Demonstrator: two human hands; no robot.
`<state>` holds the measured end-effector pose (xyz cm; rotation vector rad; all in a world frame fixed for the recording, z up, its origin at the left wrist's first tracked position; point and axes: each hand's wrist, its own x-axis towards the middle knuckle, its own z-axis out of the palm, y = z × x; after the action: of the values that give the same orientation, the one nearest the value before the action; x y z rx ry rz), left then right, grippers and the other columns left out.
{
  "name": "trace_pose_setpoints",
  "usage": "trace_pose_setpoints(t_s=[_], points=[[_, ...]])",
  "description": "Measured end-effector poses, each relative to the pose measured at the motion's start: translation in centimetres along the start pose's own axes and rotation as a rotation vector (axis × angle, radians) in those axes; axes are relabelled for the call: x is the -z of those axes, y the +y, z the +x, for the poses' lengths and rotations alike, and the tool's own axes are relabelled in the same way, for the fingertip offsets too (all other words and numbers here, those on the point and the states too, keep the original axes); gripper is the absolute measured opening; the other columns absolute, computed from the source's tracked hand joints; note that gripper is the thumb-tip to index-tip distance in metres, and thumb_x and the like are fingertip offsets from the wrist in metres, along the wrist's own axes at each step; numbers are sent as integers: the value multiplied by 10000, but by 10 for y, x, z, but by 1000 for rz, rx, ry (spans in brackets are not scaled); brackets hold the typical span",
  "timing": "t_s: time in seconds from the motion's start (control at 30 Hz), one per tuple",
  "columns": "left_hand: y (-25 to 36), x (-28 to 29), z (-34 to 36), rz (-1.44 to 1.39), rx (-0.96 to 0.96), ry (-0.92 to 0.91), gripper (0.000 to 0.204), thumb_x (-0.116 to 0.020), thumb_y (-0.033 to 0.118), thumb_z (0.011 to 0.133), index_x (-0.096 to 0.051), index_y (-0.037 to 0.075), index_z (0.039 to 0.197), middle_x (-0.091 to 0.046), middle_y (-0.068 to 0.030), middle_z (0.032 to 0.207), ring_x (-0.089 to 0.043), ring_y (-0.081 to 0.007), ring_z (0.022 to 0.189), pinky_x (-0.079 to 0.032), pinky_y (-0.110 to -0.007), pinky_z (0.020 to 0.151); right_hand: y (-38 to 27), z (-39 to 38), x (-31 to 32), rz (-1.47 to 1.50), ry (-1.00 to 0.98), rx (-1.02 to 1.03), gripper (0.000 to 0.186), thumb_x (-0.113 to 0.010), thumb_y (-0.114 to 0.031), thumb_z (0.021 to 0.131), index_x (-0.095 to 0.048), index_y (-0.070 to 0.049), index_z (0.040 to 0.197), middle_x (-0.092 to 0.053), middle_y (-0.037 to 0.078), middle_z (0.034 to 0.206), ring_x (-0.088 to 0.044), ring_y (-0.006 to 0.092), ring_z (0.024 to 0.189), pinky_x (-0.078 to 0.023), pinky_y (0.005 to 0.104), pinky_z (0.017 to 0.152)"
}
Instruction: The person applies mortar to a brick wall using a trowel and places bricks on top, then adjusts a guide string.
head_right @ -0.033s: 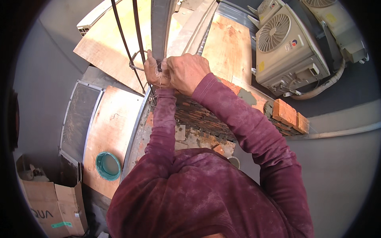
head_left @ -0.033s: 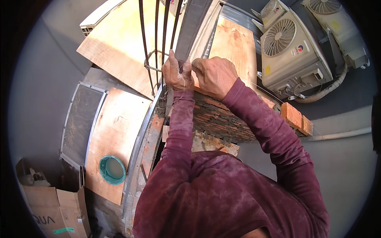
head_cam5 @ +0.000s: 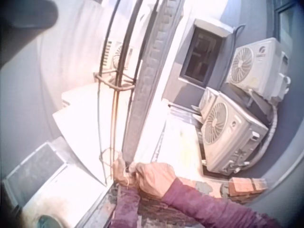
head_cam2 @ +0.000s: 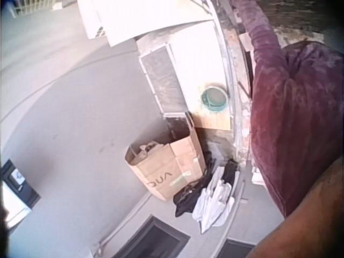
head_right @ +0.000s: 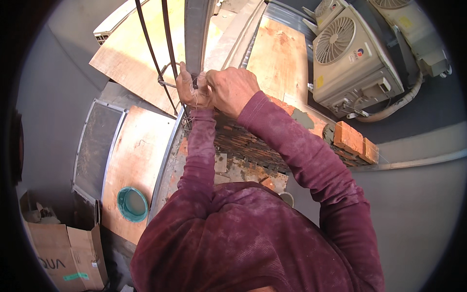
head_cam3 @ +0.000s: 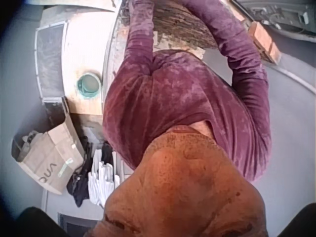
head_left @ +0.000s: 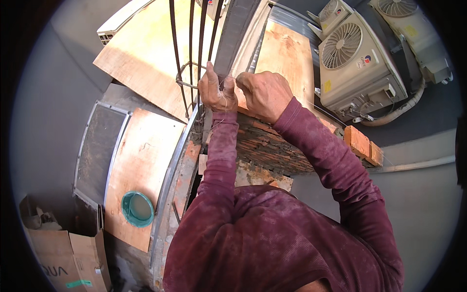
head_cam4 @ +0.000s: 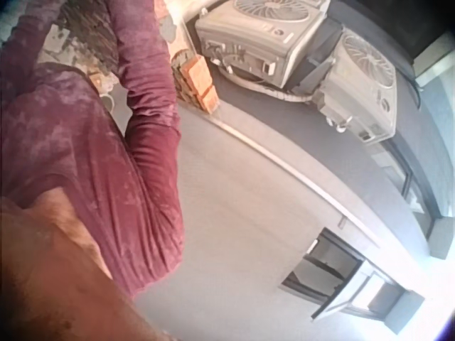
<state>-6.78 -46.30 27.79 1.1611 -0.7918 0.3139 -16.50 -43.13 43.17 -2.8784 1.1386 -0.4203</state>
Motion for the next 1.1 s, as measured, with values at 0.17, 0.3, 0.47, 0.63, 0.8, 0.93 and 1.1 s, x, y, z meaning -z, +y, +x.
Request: trace_pose_setpoints(t_s=[0.17, 0.3, 0.47, 0.63, 0.8, 0.93, 1.1], points=[[3, -6, -2, -36, -19, -7, 594, -554, 456, 936, -550, -16, 1297, -622, -179, 1097, -565, -301, 885, -473, -401, 774, 21, -9, -25, -62, 78, 19, 91, -535, -116, 873, -583, -53, 918, -594, 163, 657, -611, 357, 635, -476, 447, 572], [-3, -9, -2, -25, -62, 8, 549, -572, 401, 939, -553, -15, 1295, -611, -180, 1112, -563, -308, 908, -470, -410, 785, 19, -5, -27, -108, 175, 28, 97, -573, -147, 855, -582, -68, 910, -583, 123, 651, -614, 328, 656, -486, 431, 582], [-7, -5, -3, -2, -125, 8, 502, -663, 272, 889, -556, -4, 1295, -606, -172, 1134, -565, -295, 915, -473, -401, 777, -13, 3, -17, -147, 238, 115, 175, -658, -262, 803, -609, -95, 823, -607, 75, 656, -631, 259, 658, -504, 381, 585], [-8, -11, 2, -17, -161, 72, 469, -686, 170, 842, -586, -10, 1264, -623, -151, 1094, -569, -267, 874, -478, -368, 740, -9, 17, -20, -401, 183, 138, 228, -661, -302, 811, -621, -105, 703, -644, 52, 645, -632, 215, 591, -490, 339, 517], [-4, -9, 1, -55, -128, 48, 423, -662, 183, 857, -615, 25, 1246, -634, -119, 1040, -580, -257, 859, -484, -357, 730, -1, 13, -32, -374, 269, 175, 255, -628, -279, 851, -604, -76, 699, -609, 83, 582, -621, 233, 527, -471, 339, 469], [-11, -3, 9, -41, -255, 35, 549, -722, 120, 785, -552, -67, 1273, -639, -170, 1009, -563, -251, 800, -461, -351, 702, -8, 14, -38, -271, 290, 83, 250, -625, -246, 866, -597, -62, 700, -596, 102, 578, -608, 242, 515, -463, 341, 464], [-18, 3, 12, -27, -234, 12, 461, -715, 323, 824, -657, 56, 1195, -673, -82, 981, -619, -230, 778, -518, -342, 657, -9, 12, -53, 95, 352, -123, 258, -581, -247, 875, -617, -61, 700, -600, 93, 556, -611, 208, 502, -473, 348, 469]])
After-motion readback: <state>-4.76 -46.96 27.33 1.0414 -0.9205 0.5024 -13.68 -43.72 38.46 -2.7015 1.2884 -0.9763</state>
